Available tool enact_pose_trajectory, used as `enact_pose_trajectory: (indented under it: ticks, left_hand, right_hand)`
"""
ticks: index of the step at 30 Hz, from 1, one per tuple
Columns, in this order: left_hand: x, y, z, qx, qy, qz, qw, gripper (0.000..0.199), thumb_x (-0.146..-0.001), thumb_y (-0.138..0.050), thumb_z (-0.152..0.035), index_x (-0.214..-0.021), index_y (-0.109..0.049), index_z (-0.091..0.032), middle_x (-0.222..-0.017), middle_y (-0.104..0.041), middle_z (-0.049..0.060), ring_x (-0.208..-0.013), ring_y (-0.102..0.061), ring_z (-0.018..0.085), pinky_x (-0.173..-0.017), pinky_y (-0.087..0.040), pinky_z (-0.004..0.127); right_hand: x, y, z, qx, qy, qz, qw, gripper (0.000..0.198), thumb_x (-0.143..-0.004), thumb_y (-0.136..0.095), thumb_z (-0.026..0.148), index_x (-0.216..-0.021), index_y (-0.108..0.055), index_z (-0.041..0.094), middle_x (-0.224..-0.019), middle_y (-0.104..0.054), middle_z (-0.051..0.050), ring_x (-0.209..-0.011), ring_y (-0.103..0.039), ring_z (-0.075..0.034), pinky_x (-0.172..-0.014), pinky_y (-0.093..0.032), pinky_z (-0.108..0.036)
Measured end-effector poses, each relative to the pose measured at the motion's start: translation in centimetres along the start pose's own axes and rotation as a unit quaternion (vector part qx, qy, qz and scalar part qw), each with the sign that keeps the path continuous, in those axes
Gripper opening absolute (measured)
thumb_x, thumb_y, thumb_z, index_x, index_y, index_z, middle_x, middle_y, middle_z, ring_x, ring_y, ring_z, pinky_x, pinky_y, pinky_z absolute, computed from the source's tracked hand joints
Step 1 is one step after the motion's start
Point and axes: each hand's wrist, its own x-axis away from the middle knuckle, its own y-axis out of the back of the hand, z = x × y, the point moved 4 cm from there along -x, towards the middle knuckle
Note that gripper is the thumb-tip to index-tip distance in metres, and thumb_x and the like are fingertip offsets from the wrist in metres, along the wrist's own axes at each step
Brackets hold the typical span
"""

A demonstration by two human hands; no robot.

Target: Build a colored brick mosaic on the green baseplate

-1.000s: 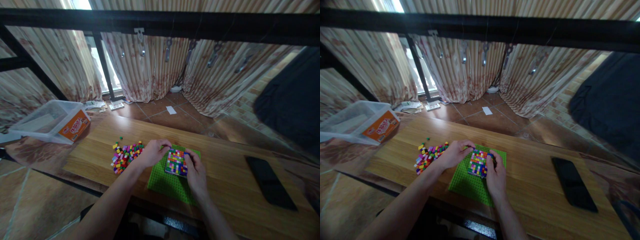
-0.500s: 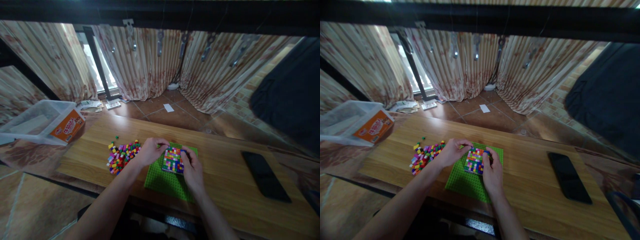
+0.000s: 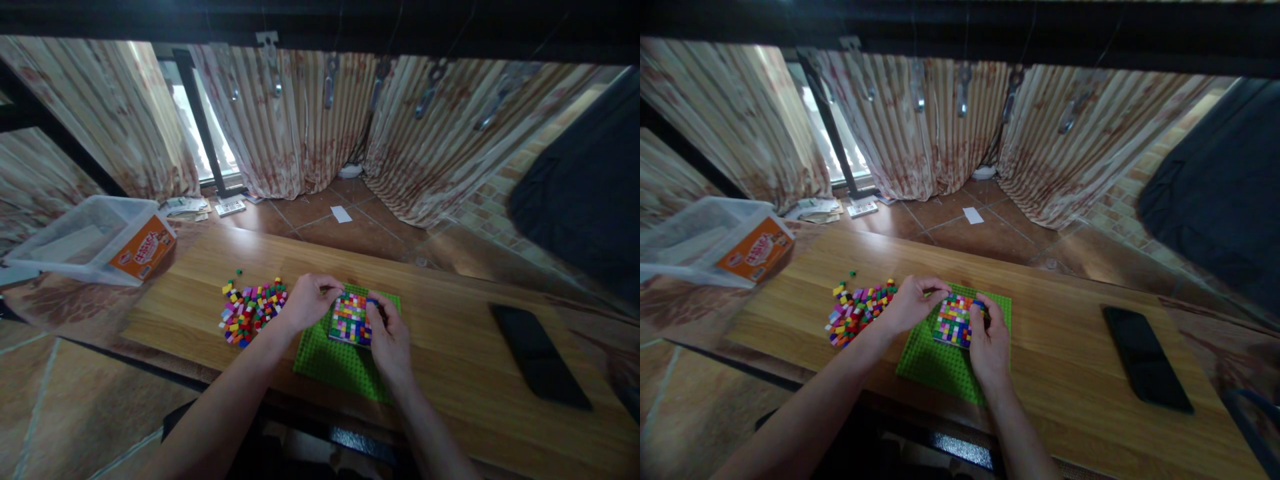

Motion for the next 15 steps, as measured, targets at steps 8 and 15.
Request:
enact_pose_trajectory:
  ticks: [8, 15]
  left_hand:
    - [0.28, -0.78, 1.12, 0.07, 0.025, -0.022, 0.997, 0.017, -0.083, -0.06, -0.017, -0.085, -0.076, -0.014, -0.085, -0.077, 0.006, -0.078, -0.069, 0.016, -0.074, -0.055, 0.027]
    - [0.54, -0.13, 0.63, 0.038, -0.021, 0.016, 0.999, 0.02, -0.086, -0.057, -0.018, -0.097, -0.073, -0.016, -0.096, -0.076, 0.006, -0.091, -0.069, 0.017, -0.085, -0.054, 0.028]
  right_hand:
    - [0.04, -0.14, -0.17, -0.007, -0.006, 0.002, 1.0, 0.05, -0.085, -0.053, 0.057, -0.116, -0.065, 0.019, -0.118, -0.068, -0.012, -0.104, -0.062, -0.028, -0.092, -0.047, -0.045]
    - [0.16, 0.01, 0.18, -0.015, -0.008, 0.004, 1.0, 0.05, -0.084, -0.054, 0.056, -0.115, -0.065, 0.019, -0.113, -0.07, -0.011, -0.099, -0.064, -0.027, -0.087, -0.049, -0.042]
